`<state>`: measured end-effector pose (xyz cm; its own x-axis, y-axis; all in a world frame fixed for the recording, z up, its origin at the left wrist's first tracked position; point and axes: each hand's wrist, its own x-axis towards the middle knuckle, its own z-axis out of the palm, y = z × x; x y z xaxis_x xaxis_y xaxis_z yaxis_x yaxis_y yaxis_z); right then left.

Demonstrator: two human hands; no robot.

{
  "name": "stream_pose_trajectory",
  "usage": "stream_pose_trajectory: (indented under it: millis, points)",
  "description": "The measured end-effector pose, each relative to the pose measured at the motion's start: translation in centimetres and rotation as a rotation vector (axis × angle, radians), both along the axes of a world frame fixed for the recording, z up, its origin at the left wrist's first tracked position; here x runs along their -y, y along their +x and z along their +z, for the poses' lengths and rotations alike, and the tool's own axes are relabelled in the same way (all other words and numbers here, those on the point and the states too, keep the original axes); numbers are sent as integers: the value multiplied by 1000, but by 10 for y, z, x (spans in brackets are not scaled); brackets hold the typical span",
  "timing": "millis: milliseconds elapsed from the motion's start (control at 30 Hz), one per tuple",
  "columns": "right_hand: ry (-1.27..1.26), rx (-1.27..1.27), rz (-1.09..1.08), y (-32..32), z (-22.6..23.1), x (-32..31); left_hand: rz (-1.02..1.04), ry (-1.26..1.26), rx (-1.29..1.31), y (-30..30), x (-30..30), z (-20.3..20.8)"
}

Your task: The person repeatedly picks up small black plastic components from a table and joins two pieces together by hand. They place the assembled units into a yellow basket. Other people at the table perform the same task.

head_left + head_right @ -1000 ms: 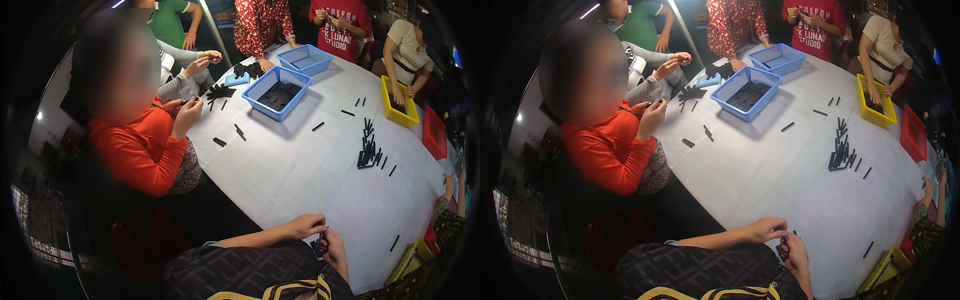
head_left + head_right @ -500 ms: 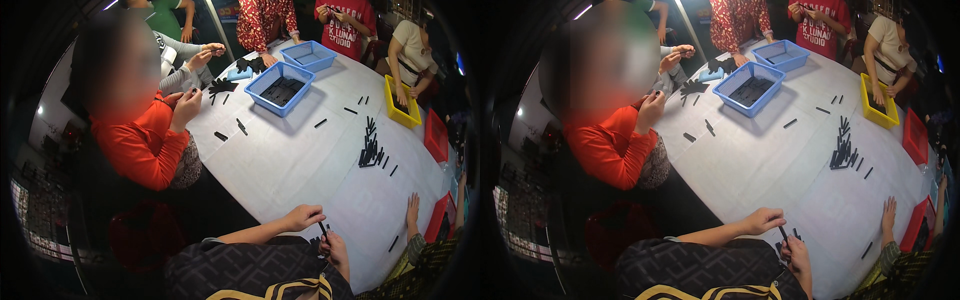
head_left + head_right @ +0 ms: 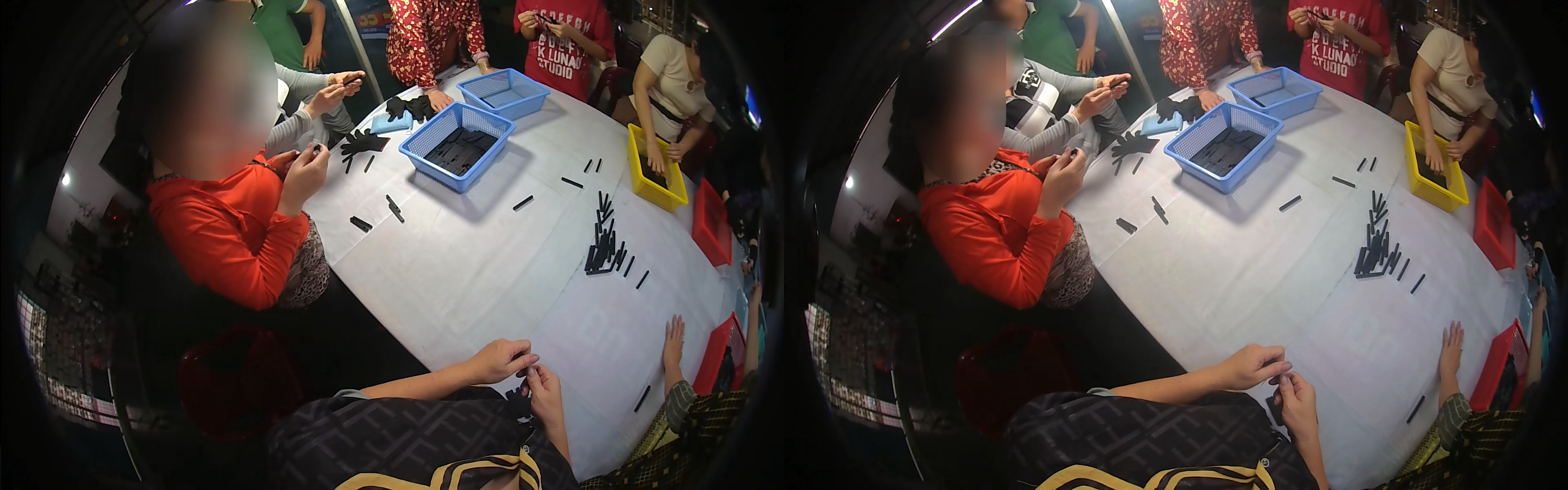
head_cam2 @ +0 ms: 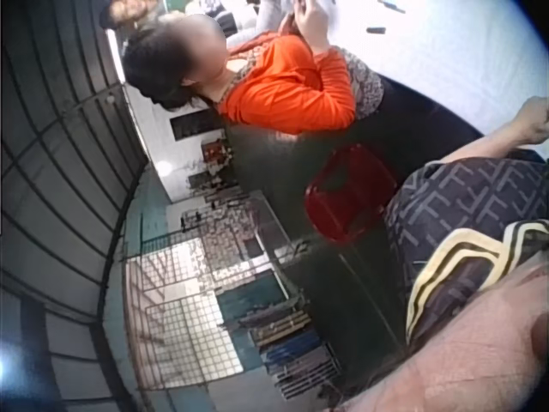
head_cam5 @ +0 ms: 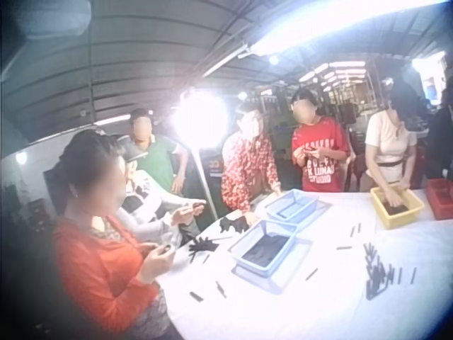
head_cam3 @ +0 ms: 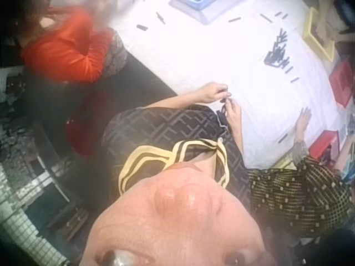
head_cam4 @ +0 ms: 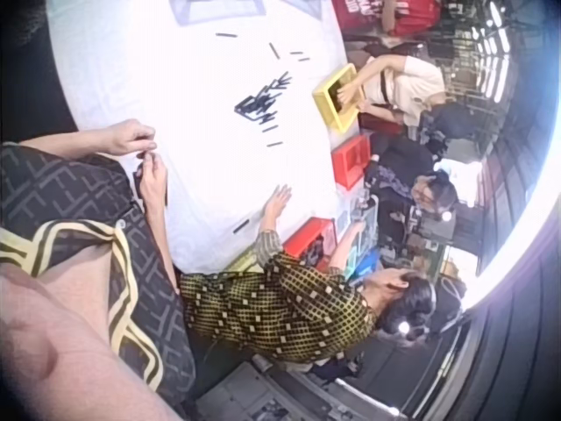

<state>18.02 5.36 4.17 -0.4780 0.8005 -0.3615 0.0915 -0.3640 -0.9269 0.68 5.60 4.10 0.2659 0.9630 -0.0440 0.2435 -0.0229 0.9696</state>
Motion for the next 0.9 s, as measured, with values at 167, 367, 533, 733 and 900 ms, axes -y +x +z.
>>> stream_pose_trajectory:
  millis: [167,367,533,733,900]
  points:
    - [11,27,-23,1,-3,-1,25,-13,60,8,1,-10]
    - [43,98,-8,8,-3,-1,140,-4,-83,4,-2,-7]
    - [-114,-24,-2,20,-4,2,135,-6,-106,-5,-8,-8]
    - [-168,-11,-169,40,-24,1,239,3,-16,-2,-16,-24]
    - [-108,38,-117,22,-16,-2,150,-53,-54,7,-16,-30]
